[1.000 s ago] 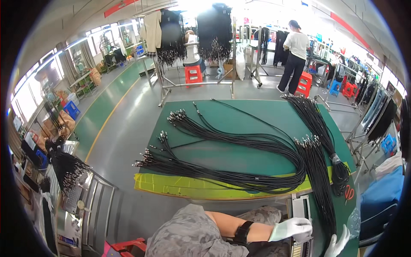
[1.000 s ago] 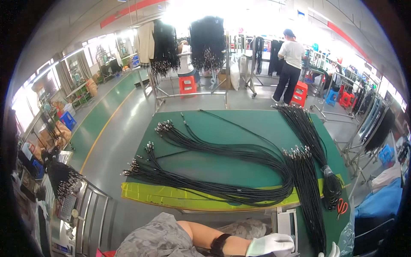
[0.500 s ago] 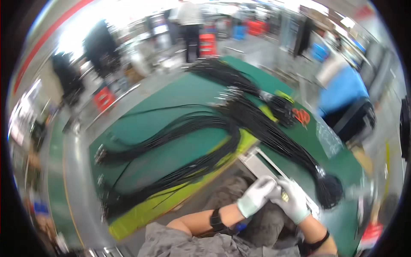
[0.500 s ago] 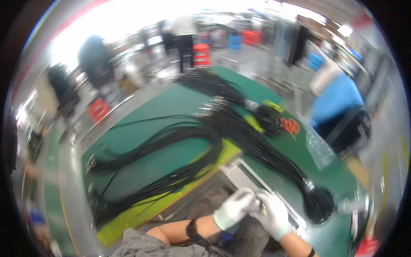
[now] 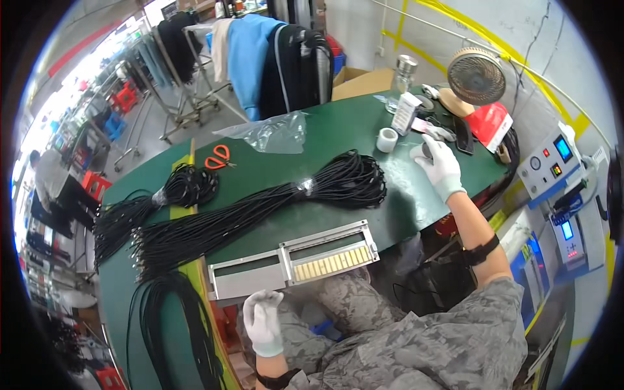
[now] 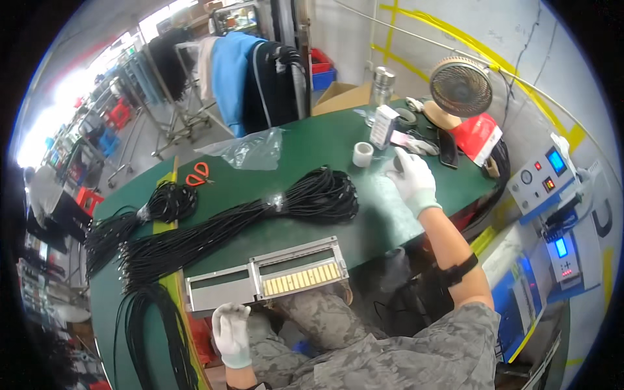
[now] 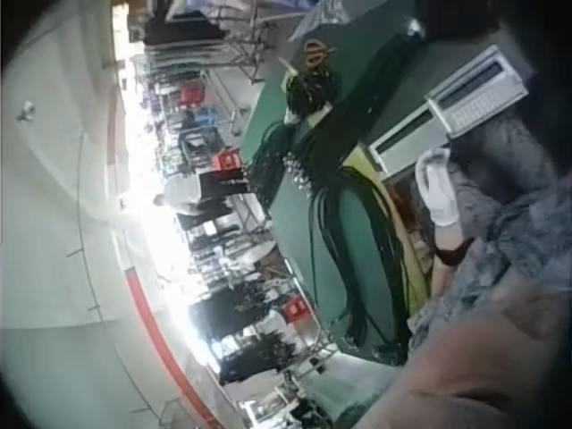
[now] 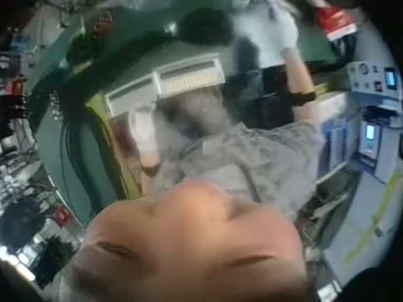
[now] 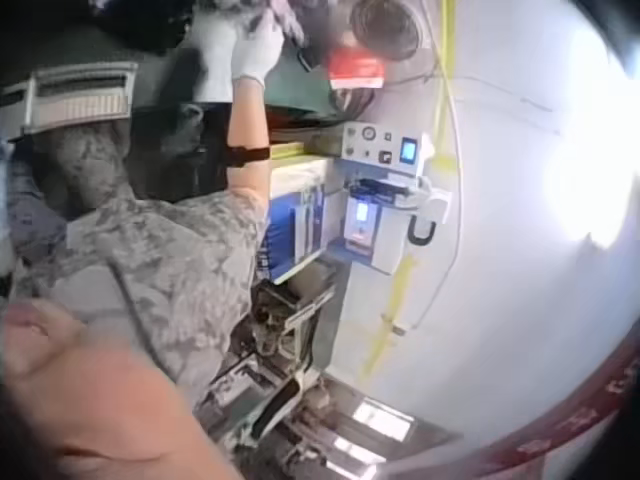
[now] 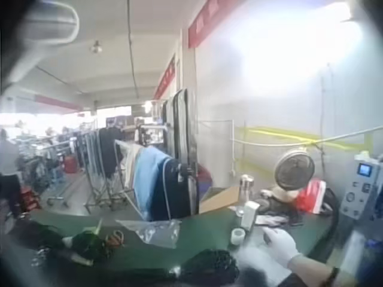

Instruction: Organizing and processing bundles of electrical cables using a manual alignment jig and a machine on a production line.

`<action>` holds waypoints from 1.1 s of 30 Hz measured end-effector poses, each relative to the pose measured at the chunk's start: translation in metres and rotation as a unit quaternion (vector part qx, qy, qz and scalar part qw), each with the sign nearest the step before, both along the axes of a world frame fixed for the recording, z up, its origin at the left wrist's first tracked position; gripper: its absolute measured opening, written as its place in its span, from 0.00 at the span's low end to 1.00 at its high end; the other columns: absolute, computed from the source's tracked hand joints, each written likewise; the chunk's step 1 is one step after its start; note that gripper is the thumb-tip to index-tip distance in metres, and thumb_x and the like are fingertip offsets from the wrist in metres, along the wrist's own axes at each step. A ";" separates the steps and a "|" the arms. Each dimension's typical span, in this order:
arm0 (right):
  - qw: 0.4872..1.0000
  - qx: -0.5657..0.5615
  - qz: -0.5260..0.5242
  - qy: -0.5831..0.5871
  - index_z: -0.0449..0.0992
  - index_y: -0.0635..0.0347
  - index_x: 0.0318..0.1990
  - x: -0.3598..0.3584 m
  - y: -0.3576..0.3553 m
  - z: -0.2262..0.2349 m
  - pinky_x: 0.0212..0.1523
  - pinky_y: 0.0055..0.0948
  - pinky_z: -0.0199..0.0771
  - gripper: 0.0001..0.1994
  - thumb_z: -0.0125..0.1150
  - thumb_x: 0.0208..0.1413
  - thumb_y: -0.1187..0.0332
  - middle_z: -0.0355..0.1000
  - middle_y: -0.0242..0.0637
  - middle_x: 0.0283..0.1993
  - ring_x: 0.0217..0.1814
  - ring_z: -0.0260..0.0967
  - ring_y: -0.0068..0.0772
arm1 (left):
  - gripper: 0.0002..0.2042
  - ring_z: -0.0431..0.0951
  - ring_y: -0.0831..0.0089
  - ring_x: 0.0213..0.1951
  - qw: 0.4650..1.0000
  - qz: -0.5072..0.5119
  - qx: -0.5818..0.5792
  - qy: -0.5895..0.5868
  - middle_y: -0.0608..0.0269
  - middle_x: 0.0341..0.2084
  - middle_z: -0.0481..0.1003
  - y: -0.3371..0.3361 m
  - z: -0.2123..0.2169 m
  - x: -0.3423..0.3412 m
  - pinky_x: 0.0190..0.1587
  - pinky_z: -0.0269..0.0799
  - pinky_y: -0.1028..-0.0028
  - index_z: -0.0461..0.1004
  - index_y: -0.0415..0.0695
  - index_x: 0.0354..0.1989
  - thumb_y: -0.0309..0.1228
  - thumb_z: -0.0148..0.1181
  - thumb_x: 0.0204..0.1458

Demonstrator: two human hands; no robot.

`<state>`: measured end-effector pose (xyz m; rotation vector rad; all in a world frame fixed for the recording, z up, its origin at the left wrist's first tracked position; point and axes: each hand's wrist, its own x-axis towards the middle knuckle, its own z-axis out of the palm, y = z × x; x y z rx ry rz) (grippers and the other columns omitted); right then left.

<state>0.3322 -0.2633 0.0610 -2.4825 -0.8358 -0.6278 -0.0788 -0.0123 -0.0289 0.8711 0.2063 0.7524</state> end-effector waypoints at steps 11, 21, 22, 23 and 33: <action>0.995 -0.066 0.070 0.015 0.63 0.58 0.61 -0.001 0.052 0.005 0.60 0.41 0.61 0.37 0.69 0.41 0.58 0.65 0.49 0.57 0.61 0.60 0.50 | 0.12 0.74 0.58 0.45 0.990 0.070 0.052 0.109 0.50 0.42 0.73 -0.009 0.004 -0.015 0.52 0.71 0.56 0.68 0.35 0.47 0.30 0.49 0.60; 0.870 -0.328 0.347 0.120 0.72 0.56 0.46 -0.045 0.228 -0.010 0.51 0.40 0.69 0.29 0.68 0.34 0.53 0.72 0.50 0.46 0.51 0.68 0.51 | 0.14 0.74 0.63 0.49 0.986 -0.029 0.017 0.166 0.52 0.45 0.73 -0.016 0.024 -0.026 0.56 0.68 0.63 0.67 0.33 0.51 0.28 0.48 0.60; 0.867 -0.330 0.357 0.107 0.72 0.56 0.46 -0.045 0.234 -0.009 0.51 0.40 0.69 0.29 0.68 0.34 0.53 0.72 0.50 0.46 0.51 0.68 0.51 | 0.15 0.74 0.63 0.49 0.985 -0.042 0.012 0.169 0.53 0.46 0.73 -0.014 0.026 -0.031 0.56 0.68 0.64 0.67 0.33 0.52 0.29 0.49 0.60; 0.862 -0.336 0.355 0.133 0.73 0.57 0.40 -0.044 0.237 -0.009 0.47 0.41 0.71 0.25 0.68 0.34 0.54 0.73 0.49 0.42 0.47 0.70 0.50 | 0.15 0.73 0.63 0.50 0.983 -0.059 0.007 0.171 0.53 0.47 0.72 -0.012 0.027 -0.032 0.57 0.67 0.64 0.67 0.33 0.53 0.30 0.49 0.61; 0.856 -0.190 0.413 0.246 0.73 0.67 0.29 -0.140 0.188 0.148 0.30 0.27 0.68 0.16 0.67 0.32 0.68 0.67 0.41 0.22 0.24 0.64 0.28 | 0.31 0.66 0.52 0.57 -0.009 0.182 0.915 0.359 0.49 0.54 0.67 0.083 0.034 0.029 0.62 0.59 0.53 0.60 0.42 0.59 0.52 0.54 0.54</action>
